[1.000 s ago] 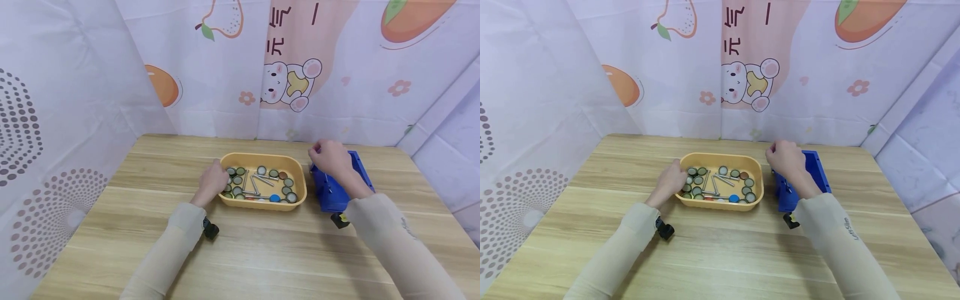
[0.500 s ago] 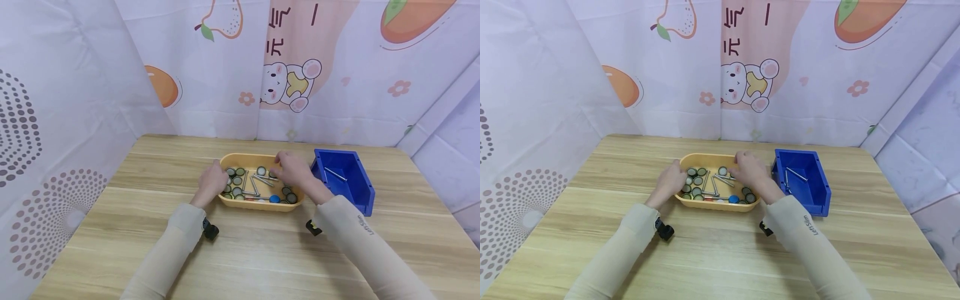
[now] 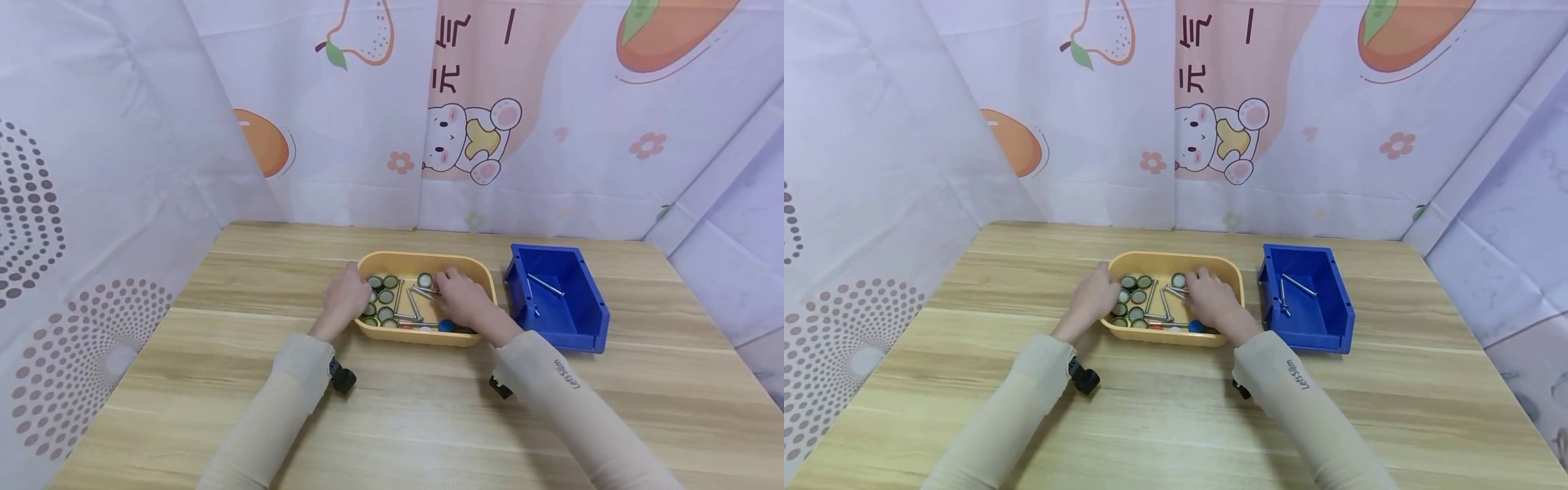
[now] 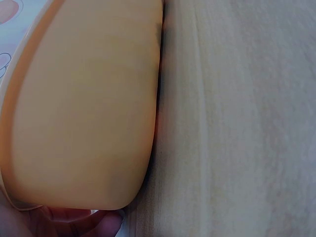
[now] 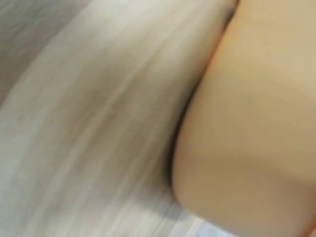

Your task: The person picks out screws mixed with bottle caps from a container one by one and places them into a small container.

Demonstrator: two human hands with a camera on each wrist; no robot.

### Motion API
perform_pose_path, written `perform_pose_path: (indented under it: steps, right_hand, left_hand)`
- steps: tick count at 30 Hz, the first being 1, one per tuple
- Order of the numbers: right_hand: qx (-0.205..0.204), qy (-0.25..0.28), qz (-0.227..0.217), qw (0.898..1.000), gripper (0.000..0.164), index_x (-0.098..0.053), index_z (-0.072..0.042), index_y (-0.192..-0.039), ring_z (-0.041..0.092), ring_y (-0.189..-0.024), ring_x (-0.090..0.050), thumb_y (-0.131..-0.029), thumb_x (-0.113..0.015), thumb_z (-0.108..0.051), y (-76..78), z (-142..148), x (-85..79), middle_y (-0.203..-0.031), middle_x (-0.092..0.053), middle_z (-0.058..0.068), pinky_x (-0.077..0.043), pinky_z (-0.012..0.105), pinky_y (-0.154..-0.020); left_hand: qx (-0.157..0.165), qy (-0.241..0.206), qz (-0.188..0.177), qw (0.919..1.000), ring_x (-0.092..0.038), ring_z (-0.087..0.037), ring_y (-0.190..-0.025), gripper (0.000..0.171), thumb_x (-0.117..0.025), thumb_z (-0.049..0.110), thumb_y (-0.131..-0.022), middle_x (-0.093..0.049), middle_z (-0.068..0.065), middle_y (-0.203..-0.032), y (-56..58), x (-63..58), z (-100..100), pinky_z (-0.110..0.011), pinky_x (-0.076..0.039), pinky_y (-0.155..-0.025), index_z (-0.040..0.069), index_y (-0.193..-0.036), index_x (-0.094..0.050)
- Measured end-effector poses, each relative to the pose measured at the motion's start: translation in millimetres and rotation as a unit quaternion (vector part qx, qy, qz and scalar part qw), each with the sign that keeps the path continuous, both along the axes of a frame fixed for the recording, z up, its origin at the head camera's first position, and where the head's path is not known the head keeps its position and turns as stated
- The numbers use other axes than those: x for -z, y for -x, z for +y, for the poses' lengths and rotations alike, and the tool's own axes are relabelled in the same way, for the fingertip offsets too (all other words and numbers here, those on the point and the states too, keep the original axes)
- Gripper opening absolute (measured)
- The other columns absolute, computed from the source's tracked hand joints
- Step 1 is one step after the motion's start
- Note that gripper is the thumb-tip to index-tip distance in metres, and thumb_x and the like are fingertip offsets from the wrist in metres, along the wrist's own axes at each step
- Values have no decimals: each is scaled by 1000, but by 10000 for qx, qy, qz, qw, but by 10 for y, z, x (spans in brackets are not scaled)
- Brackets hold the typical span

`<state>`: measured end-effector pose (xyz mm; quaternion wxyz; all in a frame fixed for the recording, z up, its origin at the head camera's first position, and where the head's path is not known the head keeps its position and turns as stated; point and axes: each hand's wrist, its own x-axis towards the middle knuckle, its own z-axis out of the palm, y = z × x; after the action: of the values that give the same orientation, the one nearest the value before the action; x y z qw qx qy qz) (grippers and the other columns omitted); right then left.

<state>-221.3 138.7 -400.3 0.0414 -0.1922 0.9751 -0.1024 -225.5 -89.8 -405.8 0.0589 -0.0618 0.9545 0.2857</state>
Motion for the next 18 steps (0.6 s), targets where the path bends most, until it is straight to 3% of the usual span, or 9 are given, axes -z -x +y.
perform_pose_path:
  steps: [4, 9, 18]
  right_hand:
    - [-38, -324, 120, 9994, 21, -58, -6, -107, 27, -85, -62, -96, -63, -23, -4, -13, 41, -101, -60, 13, -55, 43, -67]
    - [-175, -298, 168, 9993, 17, -56, -5, -106, 28, -85, -63, -96, -62, -17, -5, -22, 63, -96, -61, 14, -55, 44, -70]
    - [-65, 134, -816, 9966, 16, -50, -1, -109, 24, -80, -56, -97, -56, -10, 37, -6, 51, -91, -60, 12, -48, 38, -72]
  left_hand:
    - [-7, 3, 3, 10000, -60, -26, -81, 42, -45, 21, -95, -63, -12, -97, -4, -1, 1, -35, -45, -64, 3, -133, -45]
    - [-17, 18, 33, 10000, -60, -28, -83, 39, -45, 21, -95, -63, -12, -97, -4, -7, 1, -36, -45, -65, 3, -130, -47]
    - [7, 5, 18, 10000, -60, -28, -82, 44, -44, 21, -95, -62, -13, -98, -2, -14, 1, -37, -46, -64, 2, -134, -44]
